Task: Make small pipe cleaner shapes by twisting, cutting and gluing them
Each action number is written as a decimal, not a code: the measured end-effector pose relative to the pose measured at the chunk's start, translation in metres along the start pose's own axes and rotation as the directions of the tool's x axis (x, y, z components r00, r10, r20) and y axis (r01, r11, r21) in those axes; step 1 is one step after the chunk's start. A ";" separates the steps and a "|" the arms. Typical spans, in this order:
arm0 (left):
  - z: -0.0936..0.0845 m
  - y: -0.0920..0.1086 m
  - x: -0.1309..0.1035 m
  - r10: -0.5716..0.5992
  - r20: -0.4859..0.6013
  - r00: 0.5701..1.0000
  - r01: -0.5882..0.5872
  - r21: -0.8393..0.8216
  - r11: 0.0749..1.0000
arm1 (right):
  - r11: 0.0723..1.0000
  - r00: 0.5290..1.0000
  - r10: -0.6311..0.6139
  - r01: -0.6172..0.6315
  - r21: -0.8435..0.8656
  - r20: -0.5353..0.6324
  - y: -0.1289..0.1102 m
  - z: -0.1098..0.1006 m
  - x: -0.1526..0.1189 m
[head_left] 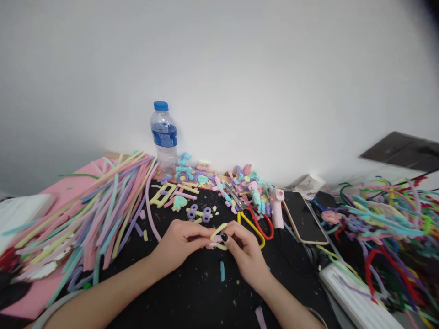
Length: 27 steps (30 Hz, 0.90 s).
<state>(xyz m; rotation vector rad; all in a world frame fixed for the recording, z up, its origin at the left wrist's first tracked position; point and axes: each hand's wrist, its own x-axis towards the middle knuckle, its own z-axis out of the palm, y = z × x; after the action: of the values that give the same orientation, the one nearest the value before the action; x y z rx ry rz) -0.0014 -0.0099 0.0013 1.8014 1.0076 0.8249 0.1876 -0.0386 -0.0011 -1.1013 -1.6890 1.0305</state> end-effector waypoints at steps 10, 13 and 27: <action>-0.004 0.003 0.001 -0.123 -0.058 0.991 0.115 -0.126 0.985 | 0.995 0.989 -0.006 -0.009 -0.101 -0.151 0.006 -0.002 -0.001; -0.011 0.004 0.002 -0.130 -0.234 0.964 0.108 -0.105 0.989 | 0.980 0.984 -0.039 0.004 -0.199 -0.176 0.004 -0.004 0.000; -0.027 -0.003 0.010 -0.105 -0.398 0.911 0.115 0.000 0.993 | 0.676 0.958 -0.033 0.232 -0.699 0.286 -0.006 0.022 0.016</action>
<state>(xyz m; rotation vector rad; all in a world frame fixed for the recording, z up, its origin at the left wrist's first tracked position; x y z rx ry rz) -0.0208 0.0101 0.0106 1.6101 1.3705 1.1407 0.1614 -0.0291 0.0011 -1.3341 -2.4654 0.3749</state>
